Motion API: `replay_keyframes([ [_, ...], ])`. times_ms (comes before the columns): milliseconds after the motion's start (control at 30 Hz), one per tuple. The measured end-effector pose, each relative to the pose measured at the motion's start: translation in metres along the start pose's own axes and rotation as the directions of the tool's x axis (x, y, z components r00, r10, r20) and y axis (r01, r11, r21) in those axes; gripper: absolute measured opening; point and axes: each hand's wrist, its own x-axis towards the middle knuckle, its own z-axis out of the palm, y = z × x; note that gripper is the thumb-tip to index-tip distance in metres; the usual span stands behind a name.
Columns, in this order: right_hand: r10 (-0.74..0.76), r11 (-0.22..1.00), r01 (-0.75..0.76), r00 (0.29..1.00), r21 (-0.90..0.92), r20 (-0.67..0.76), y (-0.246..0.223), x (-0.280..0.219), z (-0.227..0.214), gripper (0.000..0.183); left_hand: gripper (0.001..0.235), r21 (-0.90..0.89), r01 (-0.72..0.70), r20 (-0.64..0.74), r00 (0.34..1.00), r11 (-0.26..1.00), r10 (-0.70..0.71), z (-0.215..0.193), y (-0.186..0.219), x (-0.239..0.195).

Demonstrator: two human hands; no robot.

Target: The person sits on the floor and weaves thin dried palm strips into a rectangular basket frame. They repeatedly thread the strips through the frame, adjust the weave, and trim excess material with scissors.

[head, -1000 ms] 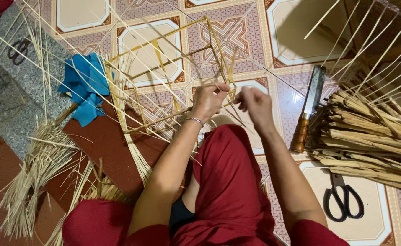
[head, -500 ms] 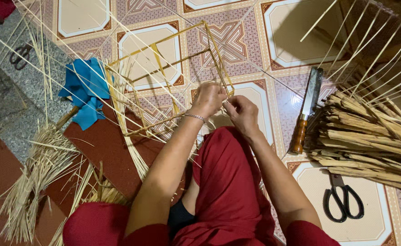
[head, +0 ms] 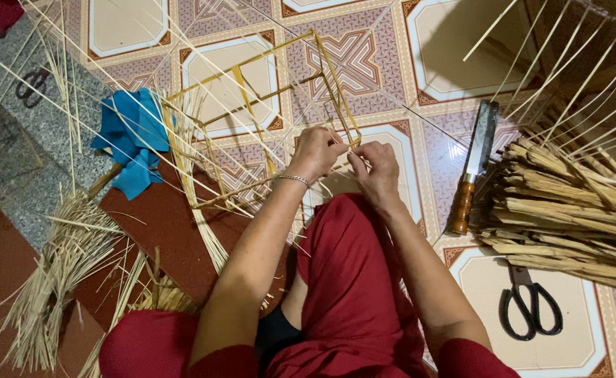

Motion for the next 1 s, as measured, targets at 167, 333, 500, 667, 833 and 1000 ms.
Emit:
replay_keyframes([
  [167, 0.025, 0.997, -0.026, 0.999, -0.074, -0.023, -0.011, 0.000, 0.000, 0.012, 0.020, 0.232, -0.338, -0.116, 0.921, 0.912, 0.371, -0.001, 0.002, 0.002],
  [333, 0.013, 0.999, -0.016, 0.996, -0.041, -0.086, -0.021, 0.002, -0.006, 0.015, 0.019, 0.054, -0.033, 0.078, 0.997, 0.998, 0.028, -0.007, 0.015, -0.003],
  [500, -0.061, 0.991, 0.028, 0.965, -0.132, -0.253, -0.030, -0.004, -0.008, 0.016, 0.019, -0.164, 0.062, 0.048, 0.997, 0.984, -0.055, -0.012, 0.021, -0.010],
  [667, 0.281, 0.946, -0.290, 0.956, 0.145, 0.083, -0.031, -0.011, -0.004, 0.010, 0.016, -0.286, 0.053, 0.087, 0.996, 0.957, -0.029, -0.013, 0.016, -0.014],
  [833, 0.227, 0.928, -0.239, 0.971, 0.286, 0.077, -0.026, -0.003, -0.007, 0.010, 0.020, -0.256, 0.008, 0.120, 0.993, 0.967, 0.023, -0.018, 0.007, -0.014],
  [1000, 0.236, 0.967, -0.240, 0.970, 0.087, 0.059, -0.024, 0.000, -0.019, 0.010, 0.023, -0.327, -0.061, 0.061, 0.994, 0.943, 0.086, -0.006, -0.005, -0.014],
])
